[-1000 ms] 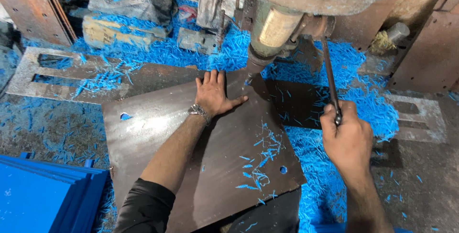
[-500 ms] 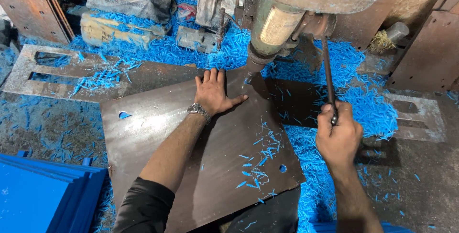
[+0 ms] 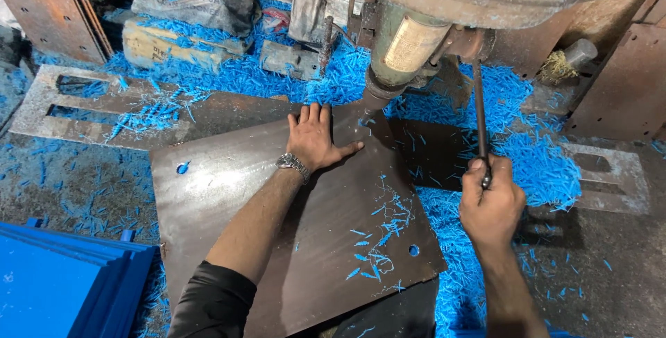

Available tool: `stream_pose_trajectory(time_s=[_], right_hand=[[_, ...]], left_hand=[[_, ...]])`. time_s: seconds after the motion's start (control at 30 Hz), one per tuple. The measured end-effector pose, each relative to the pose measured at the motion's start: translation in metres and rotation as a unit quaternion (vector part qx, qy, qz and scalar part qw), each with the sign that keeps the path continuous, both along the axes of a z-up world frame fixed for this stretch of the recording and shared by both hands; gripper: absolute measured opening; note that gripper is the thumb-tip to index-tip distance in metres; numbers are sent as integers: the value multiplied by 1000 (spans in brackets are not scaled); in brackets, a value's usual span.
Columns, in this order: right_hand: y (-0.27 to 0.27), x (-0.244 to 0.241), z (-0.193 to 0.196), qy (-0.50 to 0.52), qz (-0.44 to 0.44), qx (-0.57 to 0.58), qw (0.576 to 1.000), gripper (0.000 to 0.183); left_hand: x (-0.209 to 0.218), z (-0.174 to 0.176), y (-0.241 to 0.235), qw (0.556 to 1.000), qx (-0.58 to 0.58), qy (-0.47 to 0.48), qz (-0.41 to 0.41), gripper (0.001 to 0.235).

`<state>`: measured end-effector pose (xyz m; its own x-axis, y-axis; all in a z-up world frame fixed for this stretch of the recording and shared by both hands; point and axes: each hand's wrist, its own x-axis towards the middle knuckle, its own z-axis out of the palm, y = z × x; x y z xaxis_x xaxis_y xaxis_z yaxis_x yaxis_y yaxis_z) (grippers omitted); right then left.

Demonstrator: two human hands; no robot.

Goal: The person positions a square metal plate under a drill press and drills holes through it, using a rod to clear blue plastic shavings from the drilled holes and the table. They reposition the plate to drill additional holes, then move the finished plate aside and place a blue plastic sheet on the work area.

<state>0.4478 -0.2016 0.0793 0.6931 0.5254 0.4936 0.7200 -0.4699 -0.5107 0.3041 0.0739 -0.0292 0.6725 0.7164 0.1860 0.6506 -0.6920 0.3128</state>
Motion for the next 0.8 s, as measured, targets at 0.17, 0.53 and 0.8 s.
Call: stream_pose_trajectory(time_s=[0.17, 0.53, 0.8], right_hand=[[-1, -5, 8, -5, -5, -26, 1000, 22], [4, 9, 66, 49, -7, -271, 961, 25], [55, -1, 149, 171, 9, -322, 931, 30]], left_hand=[[3, -4, 0, 1000, -3, 3, 7, 114], [1, -7, 4, 999, 30, 3, -34, 123], [2, -6, 5, 998, 13, 38, -39, 125]])
